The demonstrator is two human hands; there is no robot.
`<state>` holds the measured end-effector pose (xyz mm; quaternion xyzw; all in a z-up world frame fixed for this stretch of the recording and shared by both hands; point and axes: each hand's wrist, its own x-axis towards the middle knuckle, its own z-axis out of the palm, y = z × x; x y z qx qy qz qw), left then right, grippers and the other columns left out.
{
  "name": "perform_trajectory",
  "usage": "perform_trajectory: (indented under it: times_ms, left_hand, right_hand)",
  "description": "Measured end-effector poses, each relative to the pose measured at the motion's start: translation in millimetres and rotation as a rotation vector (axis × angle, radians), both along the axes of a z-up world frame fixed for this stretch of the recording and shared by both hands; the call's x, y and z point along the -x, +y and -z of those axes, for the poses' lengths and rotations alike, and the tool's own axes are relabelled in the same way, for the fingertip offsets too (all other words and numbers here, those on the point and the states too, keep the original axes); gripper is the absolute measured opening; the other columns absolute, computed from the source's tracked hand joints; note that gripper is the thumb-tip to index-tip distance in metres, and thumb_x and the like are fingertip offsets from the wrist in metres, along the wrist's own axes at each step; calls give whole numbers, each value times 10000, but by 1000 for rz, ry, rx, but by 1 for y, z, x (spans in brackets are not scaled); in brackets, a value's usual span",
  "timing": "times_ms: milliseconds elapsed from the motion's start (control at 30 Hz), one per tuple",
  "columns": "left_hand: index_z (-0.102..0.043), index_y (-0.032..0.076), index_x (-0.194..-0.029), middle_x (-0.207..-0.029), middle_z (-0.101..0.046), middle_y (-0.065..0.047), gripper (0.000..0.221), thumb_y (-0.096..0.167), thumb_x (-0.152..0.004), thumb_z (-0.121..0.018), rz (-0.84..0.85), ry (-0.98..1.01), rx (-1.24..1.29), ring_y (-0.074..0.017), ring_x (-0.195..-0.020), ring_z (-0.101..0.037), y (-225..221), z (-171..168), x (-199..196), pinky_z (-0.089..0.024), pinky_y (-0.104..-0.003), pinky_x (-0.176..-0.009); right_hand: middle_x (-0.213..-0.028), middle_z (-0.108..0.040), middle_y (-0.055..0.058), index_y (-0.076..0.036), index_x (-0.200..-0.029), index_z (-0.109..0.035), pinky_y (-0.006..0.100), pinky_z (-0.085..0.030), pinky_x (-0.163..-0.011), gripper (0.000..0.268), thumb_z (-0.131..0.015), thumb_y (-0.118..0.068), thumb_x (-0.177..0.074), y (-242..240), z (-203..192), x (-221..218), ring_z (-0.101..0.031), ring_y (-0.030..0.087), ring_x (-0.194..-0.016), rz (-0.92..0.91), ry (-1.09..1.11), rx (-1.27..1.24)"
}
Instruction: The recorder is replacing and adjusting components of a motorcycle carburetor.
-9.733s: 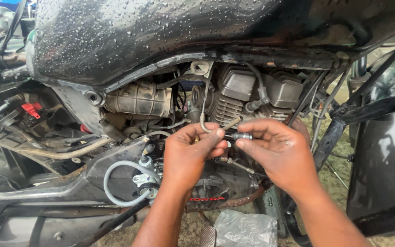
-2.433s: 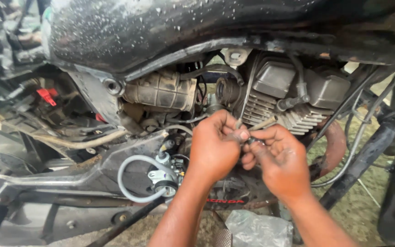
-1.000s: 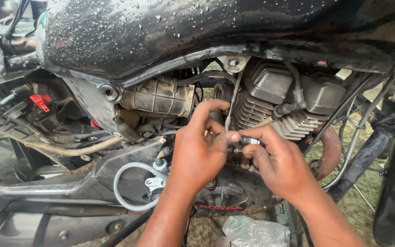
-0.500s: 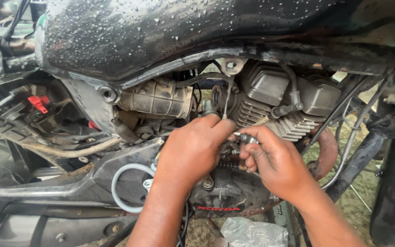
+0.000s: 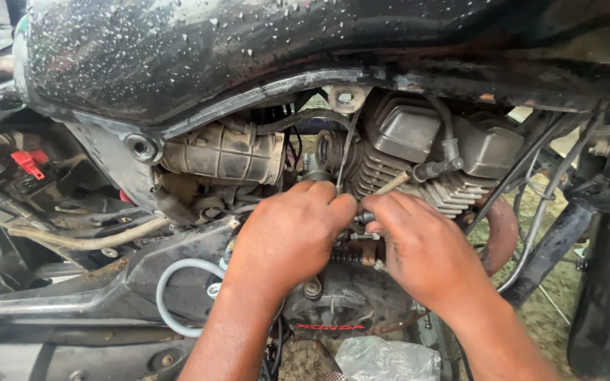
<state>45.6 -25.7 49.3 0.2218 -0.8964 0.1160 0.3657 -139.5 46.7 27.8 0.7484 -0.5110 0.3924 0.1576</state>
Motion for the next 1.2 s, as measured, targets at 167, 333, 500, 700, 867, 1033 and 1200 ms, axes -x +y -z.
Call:
perform_trajectory:
  times_ms: [167,333,500,700,867,1033,1200]
  left_hand:
    - [-609,106,-865,-837,-623,-87,70,111,-795,-612,51,7,-5,-314,-841,-668,-5,6,-1,-545,-453,-646]
    - [-612,87,-864,-822,-634,-108,79,105,-787,-601,56,39,-82,-345,-854,-663,-5,7,-1,-530,-474,-667]
    - [-612,78,-852,-799,-644,-132,61,98,-796,-598,79,56,-135,-369,-836,-663,-4,10,3,-527,-495,-702]
    - [-616,59,-854,-789,-653,-150,80,80,-777,-621,84,81,-178,-390,-801,-676,1,11,11,-532,-500,-697]
    - [-634,64,-836,-792,-672,-159,52,68,-783,-636,40,64,-225,-393,-780,-681,0,9,13,-536,-498,-699]
    - [-631,57,-846,-789,-663,-162,111,48,-738,-654,50,83,-223,-399,-779,-675,-1,13,13,-530,-499,-690]
    - [-629,66,-834,-775,-658,-156,146,25,-696,-647,76,106,-184,-401,-767,-666,-3,20,16,-519,-506,-674]
  right_hand:
    - [-1019,-660,158,-25,-1130,-610,475,-529,-765,425,-622,83,-719,0,1,-6,-655,385,-954,53,83,40]
    - [-1002,-650,154,-28,-1129,-608,478,-530,-785,447,-616,80,-694,0,4,-7,-649,392,-946,41,108,52]
    - [-956,-655,143,-41,-1068,-614,478,-531,-754,362,-635,63,-722,-1,11,-9,-661,384,-914,69,60,5]
    - [-954,-682,124,-32,-1069,-610,388,-588,-703,311,-579,99,-788,0,18,-10,-752,277,-858,8,-266,-137]
    - [-939,-649,150,-27,-1075,-631,447,-565,-757,415,-602,98,-680,1,24,-17,-699,371,-881,105,-29,144]
    - [-987,-680,152,-16,-1074,-623,428,-579,-723,378,-581,106,-718,-1,25,-19,-736,346,-843,75,-167,109]
    - [-907,-703,172,-24,-1013,-640,416,-569,-660,263,-583,76,-777,-3,19,-13,-731,351,-803,36,-326,-36]
